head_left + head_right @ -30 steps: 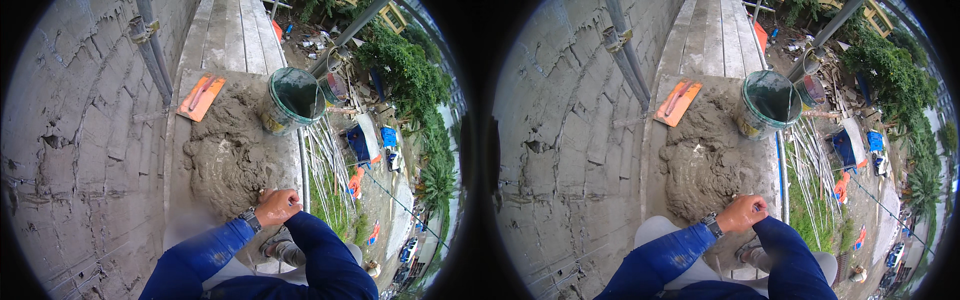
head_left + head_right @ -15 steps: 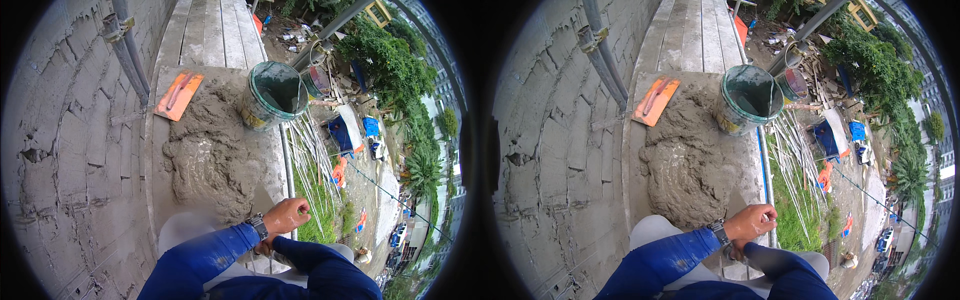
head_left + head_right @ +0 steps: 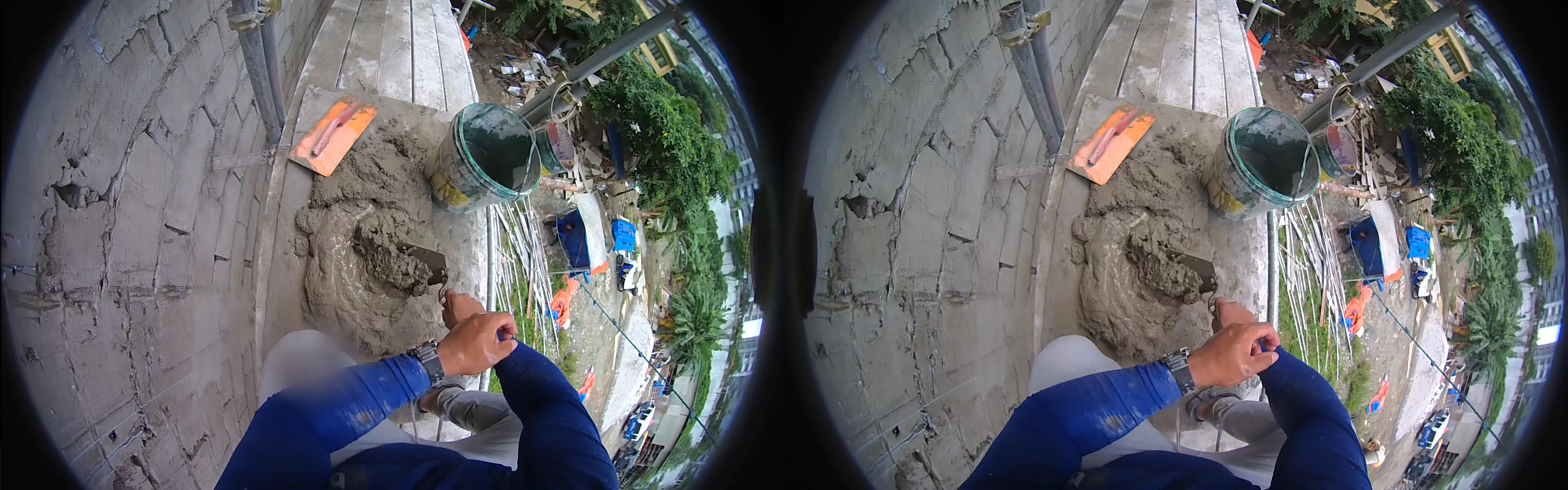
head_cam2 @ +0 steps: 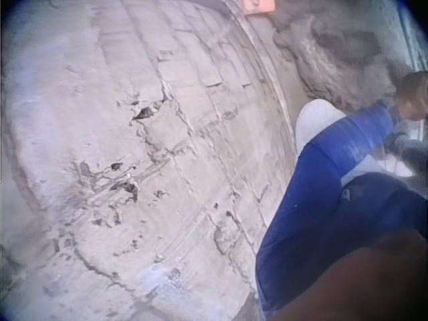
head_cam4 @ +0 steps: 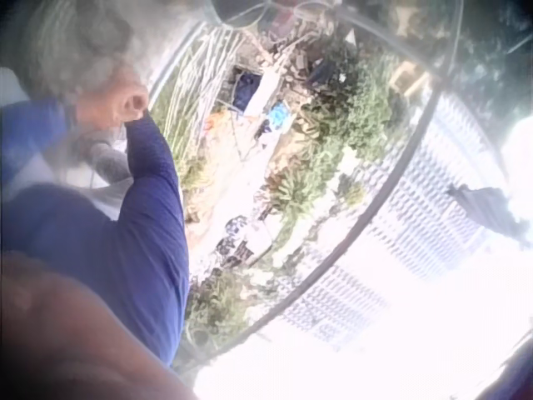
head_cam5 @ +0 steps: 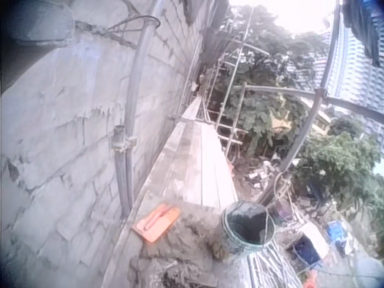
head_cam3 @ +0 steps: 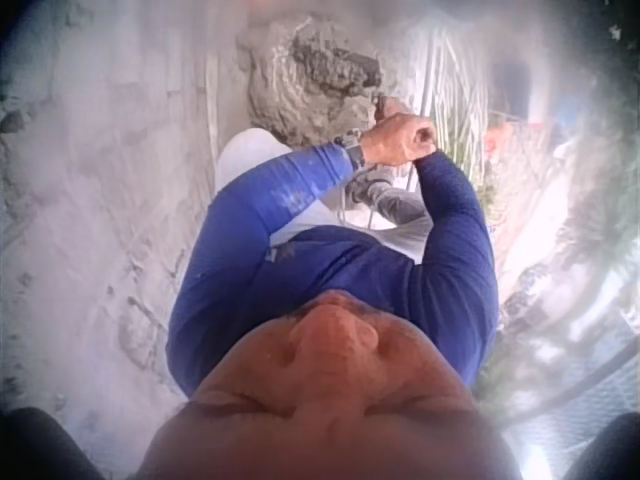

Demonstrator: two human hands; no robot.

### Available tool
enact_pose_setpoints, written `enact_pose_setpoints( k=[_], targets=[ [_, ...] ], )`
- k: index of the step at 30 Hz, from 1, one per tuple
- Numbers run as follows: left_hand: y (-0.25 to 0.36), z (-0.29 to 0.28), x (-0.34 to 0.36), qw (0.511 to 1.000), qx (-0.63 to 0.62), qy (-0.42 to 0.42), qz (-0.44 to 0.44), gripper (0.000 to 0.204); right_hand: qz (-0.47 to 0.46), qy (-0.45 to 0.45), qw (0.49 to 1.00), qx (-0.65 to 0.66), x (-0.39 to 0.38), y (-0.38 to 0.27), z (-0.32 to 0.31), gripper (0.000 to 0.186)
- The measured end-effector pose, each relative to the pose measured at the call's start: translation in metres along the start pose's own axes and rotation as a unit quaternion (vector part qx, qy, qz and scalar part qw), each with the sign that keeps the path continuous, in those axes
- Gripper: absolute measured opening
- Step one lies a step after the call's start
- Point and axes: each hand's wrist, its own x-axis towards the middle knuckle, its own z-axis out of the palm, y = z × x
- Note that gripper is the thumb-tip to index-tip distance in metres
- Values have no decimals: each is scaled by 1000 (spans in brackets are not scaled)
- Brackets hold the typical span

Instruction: The person scoops wet cement from a bucket onto a wooden plank, mixes it with a trowel, and applies it to a stone wall using a trowel and a float. The person repeatedly smooths the applied cement on the wall surface.

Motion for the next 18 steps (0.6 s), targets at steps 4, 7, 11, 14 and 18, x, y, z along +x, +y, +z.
enact_pose_setpoints(
  k=[4, 7, 11, 14, 18],
  targets=[
    [17, -4, 2, 1000, -9, 12, 2, 17, -66, -21, 997, -46, 29, -13, -78, 22],
    [31, 2, 5, 999, -39, 22, 20, 16, -62, -37, 996, -53, 87, 22, -13, 21],
    [26, -25, -12, 997, -22, 76, 18, 14, -76, -67, 995, -14, 36, -18, 73, 19],
    [29, -37, -20, 995, -24, 87, 38, 12, -98, -100, 983, -119, -19, 23, 2, 20],
    [25, -51, -25, 991, 3, 125, 36, 13, -64, -98, 963, -242, -22, 37, -117, 20]
  ],
)
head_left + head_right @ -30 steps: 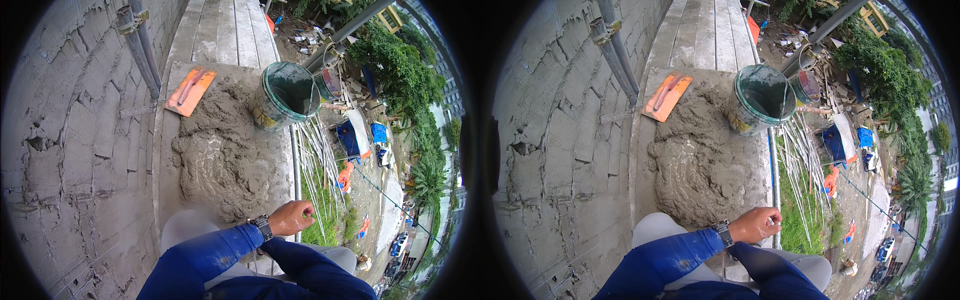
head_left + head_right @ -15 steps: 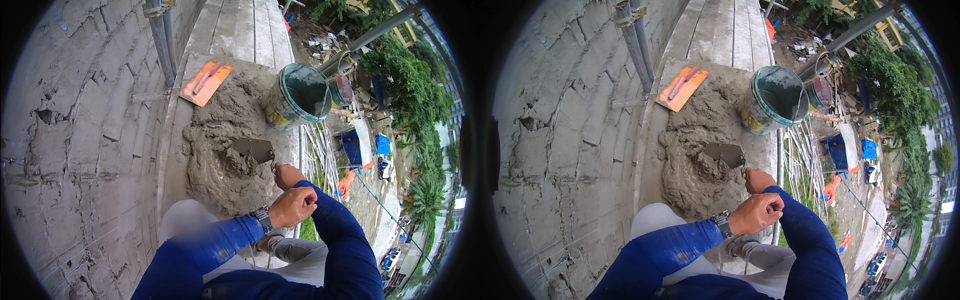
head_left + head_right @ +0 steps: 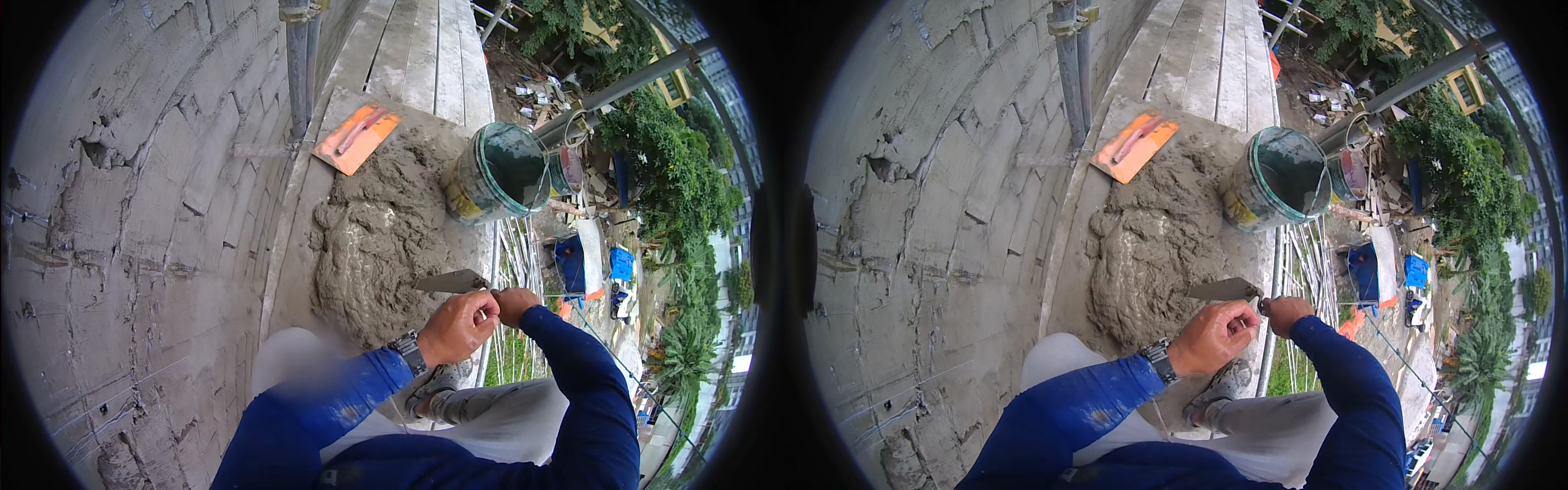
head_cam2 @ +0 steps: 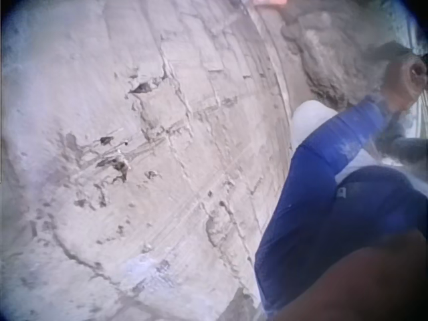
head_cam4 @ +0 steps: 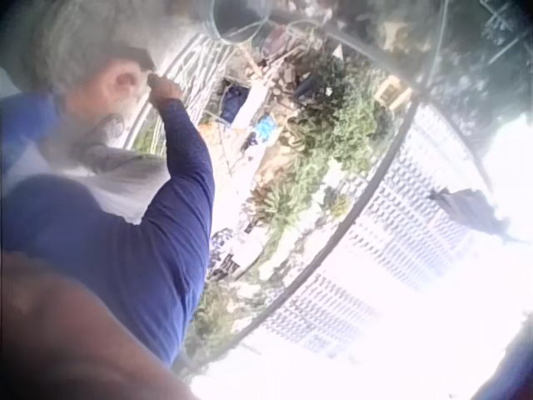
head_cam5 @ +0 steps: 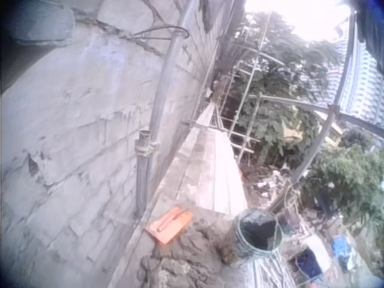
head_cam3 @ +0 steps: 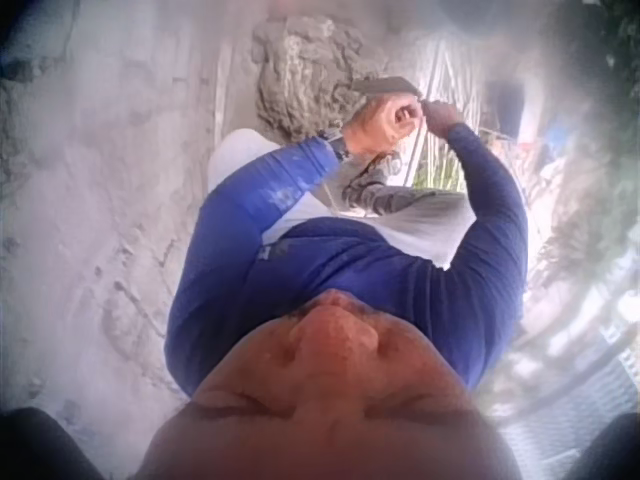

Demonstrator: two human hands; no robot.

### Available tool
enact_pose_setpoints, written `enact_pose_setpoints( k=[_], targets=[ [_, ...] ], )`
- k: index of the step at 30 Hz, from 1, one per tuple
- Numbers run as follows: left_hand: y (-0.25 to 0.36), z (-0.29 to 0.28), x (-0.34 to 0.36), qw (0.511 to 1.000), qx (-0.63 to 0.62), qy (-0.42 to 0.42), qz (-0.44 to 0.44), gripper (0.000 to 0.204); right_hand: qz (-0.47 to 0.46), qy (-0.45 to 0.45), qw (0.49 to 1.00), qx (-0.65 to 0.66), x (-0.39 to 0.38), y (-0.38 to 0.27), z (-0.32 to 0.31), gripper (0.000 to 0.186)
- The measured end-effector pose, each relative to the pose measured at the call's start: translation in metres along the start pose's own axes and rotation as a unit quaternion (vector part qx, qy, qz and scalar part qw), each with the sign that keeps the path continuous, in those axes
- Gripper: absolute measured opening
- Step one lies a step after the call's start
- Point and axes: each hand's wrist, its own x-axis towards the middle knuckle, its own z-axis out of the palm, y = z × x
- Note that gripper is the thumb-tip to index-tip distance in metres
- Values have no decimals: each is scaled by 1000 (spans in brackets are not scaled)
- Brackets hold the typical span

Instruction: The person scoops wet cement from a bucket onto a wooden plank, mixes it with a trowel, and applies it to a stone wall using a trowel and a float. The person repeatedly smooths the applied cement on the wall surface.

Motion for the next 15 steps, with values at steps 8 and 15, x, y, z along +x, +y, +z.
enact_pose_setpoints(
  k=[8, 15],
  targets=[
    [10, -82, 29, 976, -86, 200, 6, 7, 39, -13, 992, 116, 159, -51, 78, 30],
    [0, -146, 39, 906, -197, 375, 3, 7, -7, -38, 994, 107, -14, -56, 82, 29]
  ],
)
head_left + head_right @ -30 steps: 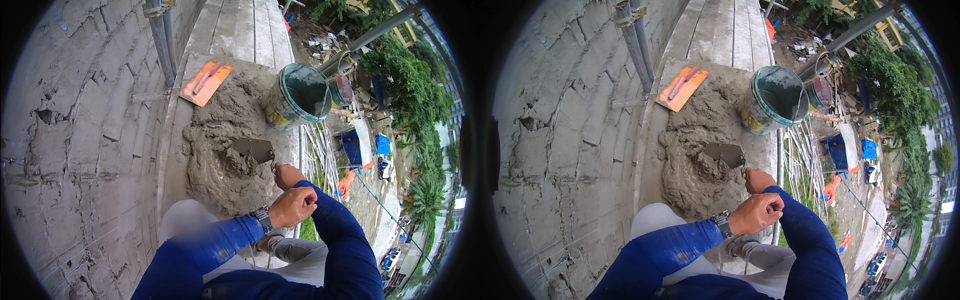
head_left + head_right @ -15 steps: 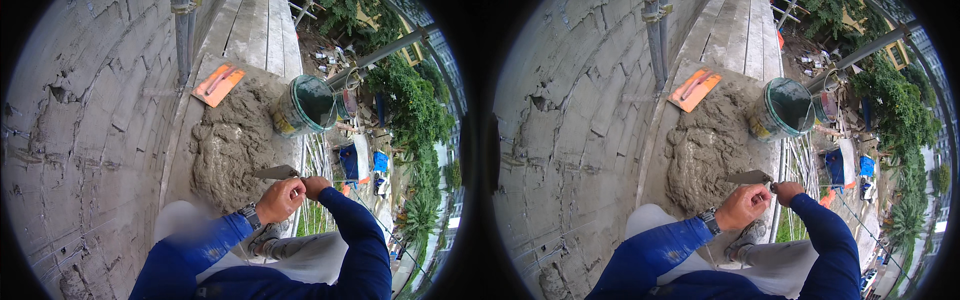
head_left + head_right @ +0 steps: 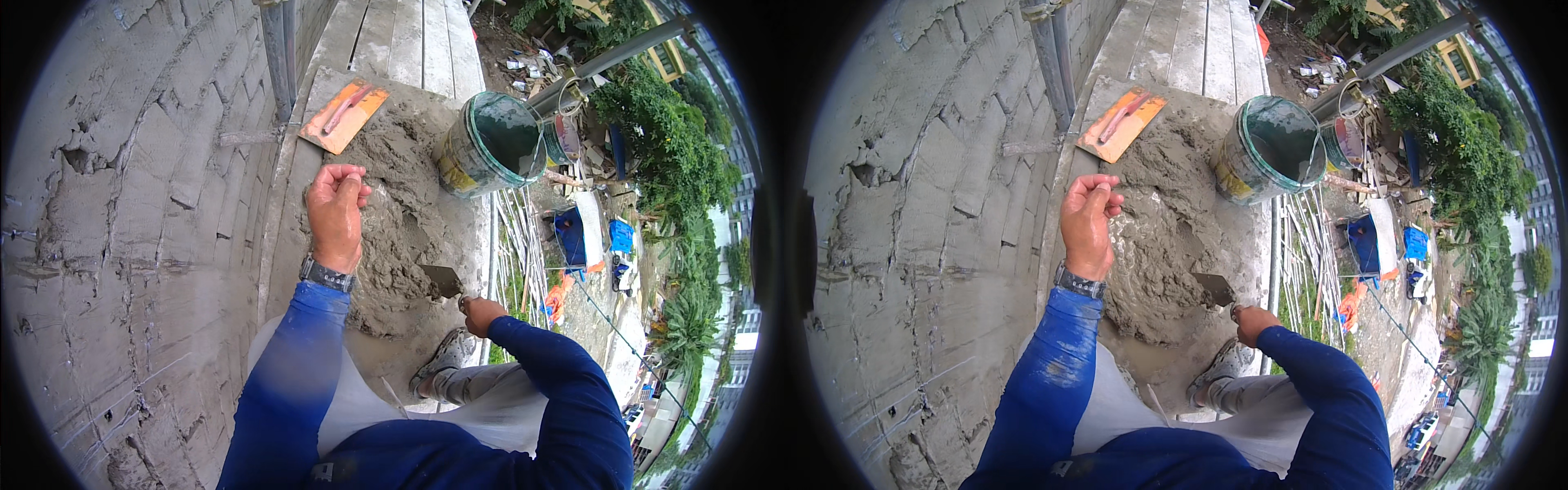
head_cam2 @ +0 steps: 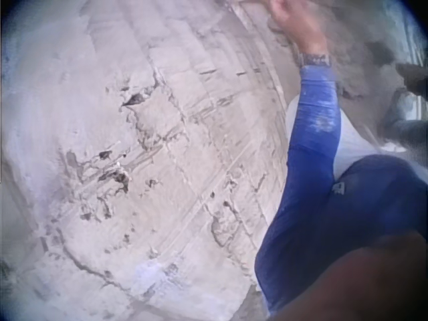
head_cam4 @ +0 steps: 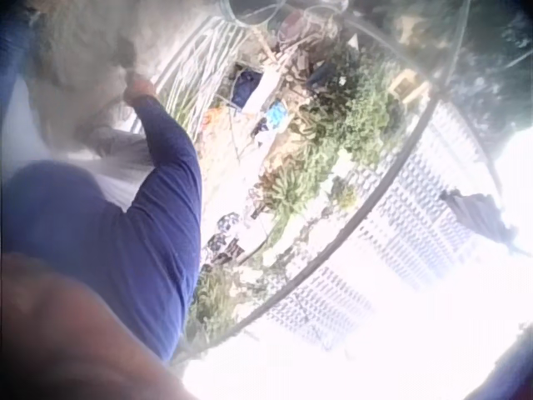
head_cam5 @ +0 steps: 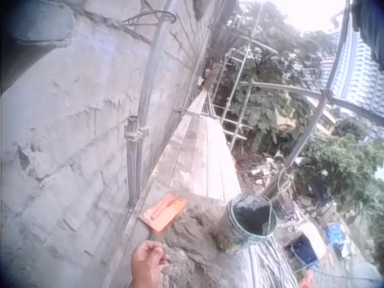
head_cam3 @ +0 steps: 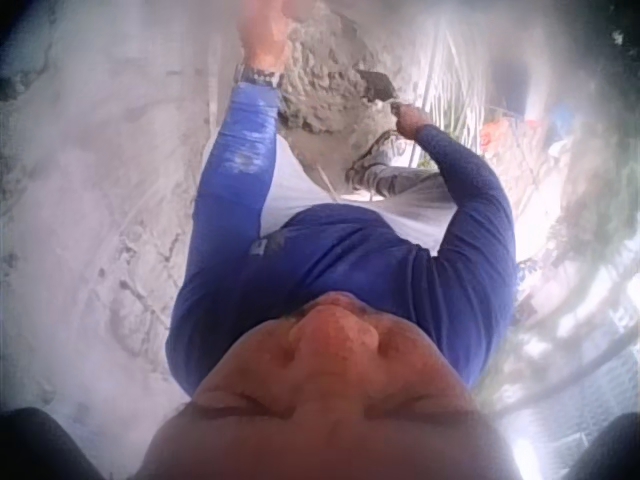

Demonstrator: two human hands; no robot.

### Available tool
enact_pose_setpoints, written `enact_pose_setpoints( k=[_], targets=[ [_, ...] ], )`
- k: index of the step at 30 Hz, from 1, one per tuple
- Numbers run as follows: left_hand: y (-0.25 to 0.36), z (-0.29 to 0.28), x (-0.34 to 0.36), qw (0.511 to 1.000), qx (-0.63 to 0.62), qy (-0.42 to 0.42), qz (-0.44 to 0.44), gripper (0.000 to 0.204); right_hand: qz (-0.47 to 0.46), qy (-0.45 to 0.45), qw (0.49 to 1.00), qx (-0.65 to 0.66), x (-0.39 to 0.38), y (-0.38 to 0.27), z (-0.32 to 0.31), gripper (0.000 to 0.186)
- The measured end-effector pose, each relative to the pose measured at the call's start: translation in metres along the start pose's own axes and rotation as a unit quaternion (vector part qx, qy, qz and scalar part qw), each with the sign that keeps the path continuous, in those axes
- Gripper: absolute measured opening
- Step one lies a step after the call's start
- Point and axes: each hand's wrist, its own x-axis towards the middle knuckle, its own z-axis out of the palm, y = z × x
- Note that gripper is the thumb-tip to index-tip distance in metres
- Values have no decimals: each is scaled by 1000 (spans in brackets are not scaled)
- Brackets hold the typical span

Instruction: The person scoops wet cement from a bucket onto a wooden plank, mixes it with a trowel, and applies it to a stone wall using a trowel and a float. The person repeatedly smooths the applied cement on the wall surface.

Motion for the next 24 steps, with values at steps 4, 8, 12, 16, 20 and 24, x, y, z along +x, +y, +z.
enact_pose_setpoints(
  k=[4, 8, 12, 16, 20, 24],
  targets=[
    [6, -6, 5, 1000, 10, 23, 16, 9, -23, 11, 997, -72, -41, 44, -36, 26],
    [11, -14, 5, 999, 21, 38, 26, 11, -47, -36, 996, -60, -43, 53, -24, 29],
    [23, -27, 0, 997, 23, 55, 41, 12, -91, -159, 981, -64, -25, 22, 25, 33],
    [26, -29, -6, 997, 31, 64, 40, 12, -154, -194, 964, 98, 18, -31, 144, 38],
    [31, -34, -14, 995, 55, 69, 57, 11, -122, -96, 948, 276, 63, -133, 203, 34],
    [24, -28, -16, 993, 82, 70, 48, 9, -73, -16, 905, 420, 103, -191, 191, 32]
  ],
)
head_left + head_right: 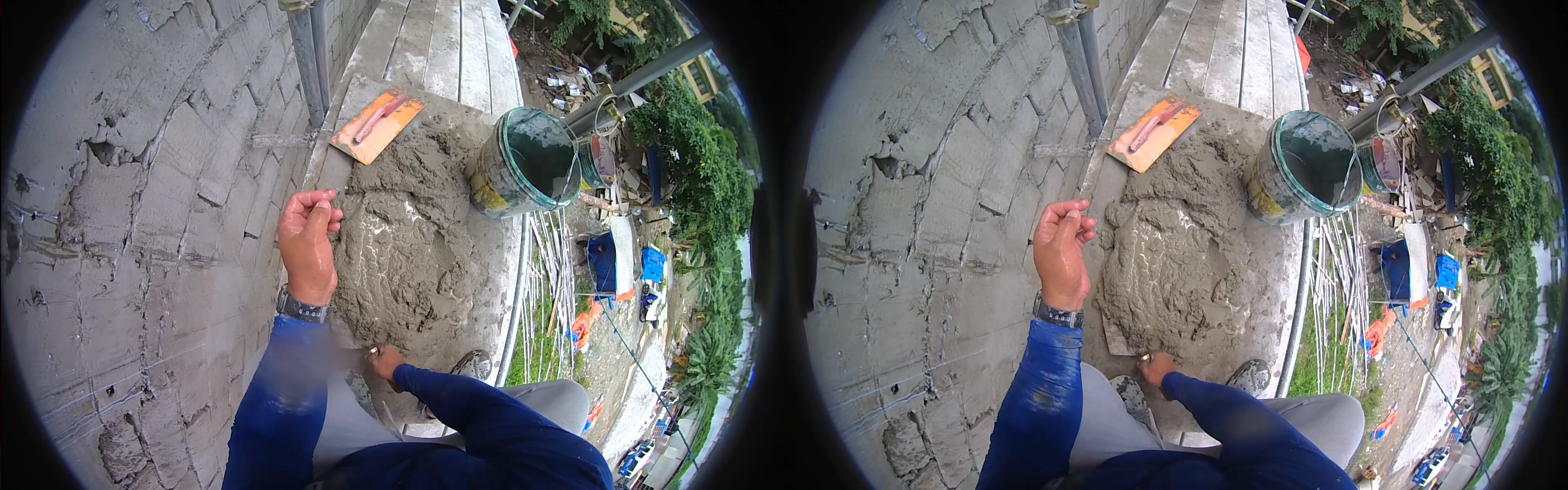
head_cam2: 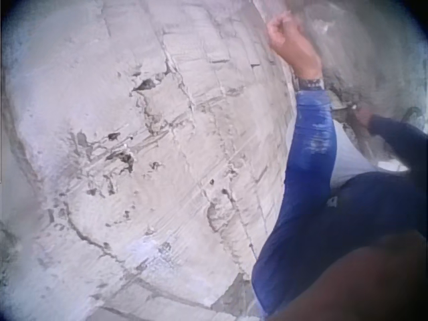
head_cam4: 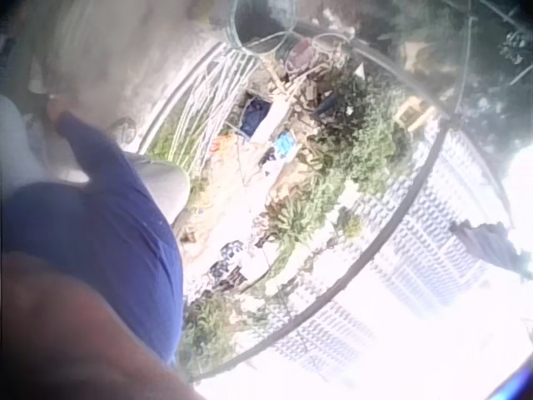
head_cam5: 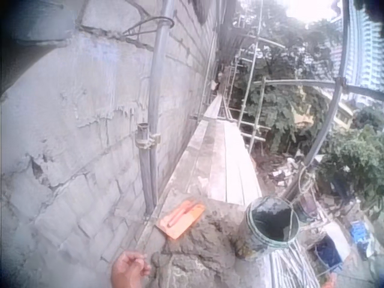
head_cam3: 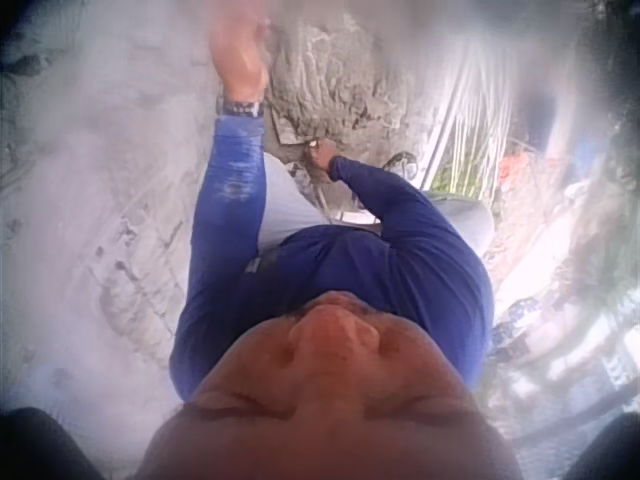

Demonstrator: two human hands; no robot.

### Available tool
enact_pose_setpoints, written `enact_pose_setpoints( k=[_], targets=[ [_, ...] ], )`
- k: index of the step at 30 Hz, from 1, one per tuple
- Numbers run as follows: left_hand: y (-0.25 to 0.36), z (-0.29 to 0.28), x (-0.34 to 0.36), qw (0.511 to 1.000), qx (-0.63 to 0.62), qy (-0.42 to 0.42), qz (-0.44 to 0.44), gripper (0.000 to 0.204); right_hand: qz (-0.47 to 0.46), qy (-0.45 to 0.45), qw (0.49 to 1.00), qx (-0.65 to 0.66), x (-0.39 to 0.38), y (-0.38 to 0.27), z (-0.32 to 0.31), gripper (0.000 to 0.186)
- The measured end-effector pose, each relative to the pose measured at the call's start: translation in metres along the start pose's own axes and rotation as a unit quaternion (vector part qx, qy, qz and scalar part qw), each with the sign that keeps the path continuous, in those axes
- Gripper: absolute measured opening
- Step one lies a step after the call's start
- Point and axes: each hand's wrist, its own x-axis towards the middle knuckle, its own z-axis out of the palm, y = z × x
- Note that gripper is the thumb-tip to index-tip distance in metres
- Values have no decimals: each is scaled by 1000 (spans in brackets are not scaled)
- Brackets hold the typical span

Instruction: The person scoops wet cement from a bucket onto a wooden plank, mixes it with a trowel, and applies it to a stone wall using a trowel and a float. The person repeatedly smooths the applied cement on the wall surface.

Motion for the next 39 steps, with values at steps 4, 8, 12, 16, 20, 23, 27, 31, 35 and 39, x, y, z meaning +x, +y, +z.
enact_pose_setpoints(
  k=[4, 8, 12, 16, 20, 23, 27, 31, 35, 39],
  targets=[
    [-3, 0, -2, 1000, 11, 6, 3, 9, 79, -23, 957, 279, 0, -80, -10, 26],
    [-16, 17, 2, 1000, -12, -12, 5, 9, 104, -72, 898, 421, -3, -98, -64, 18],
    [-22, 33, 4, 999, -26, -28, 0, 9, 78, -130, 885, 439, -26, -74, -132, 24],
    [-30, 45, 3, 998, -45, -50, -11, 9, 42, -180, 896, 403, -50, -47, -191, 28],
    [-24, 40, 8, 998, -49, -36, -13, 8, 70, -140, 918, 365, -71, -41, -223, 28],
    [-19, 37, 8, 997, -77, -24, -20, 7, 88, -65, 943, 314, -54, -34, -228, 27],
    [-19, 37, 9, 996, -74, -42, -25, 7, 112, -19, 987, 115, -10, -39, -202, 29],
    [-21, 34, 15, 997, -68, -38, -18, 7, 80, -89, 979, -167, -62, -66, -196, 34],
    [-23, 39, 18, 996, -70, -39, -29, 7, 55, -67, 895, -438, -136, -86, -235, 31],
    [-25, 35, 17, 994, -98, -41, -19, 7, 95, 26, 916, -388, -164, -19, -291, 30]
  ],
)
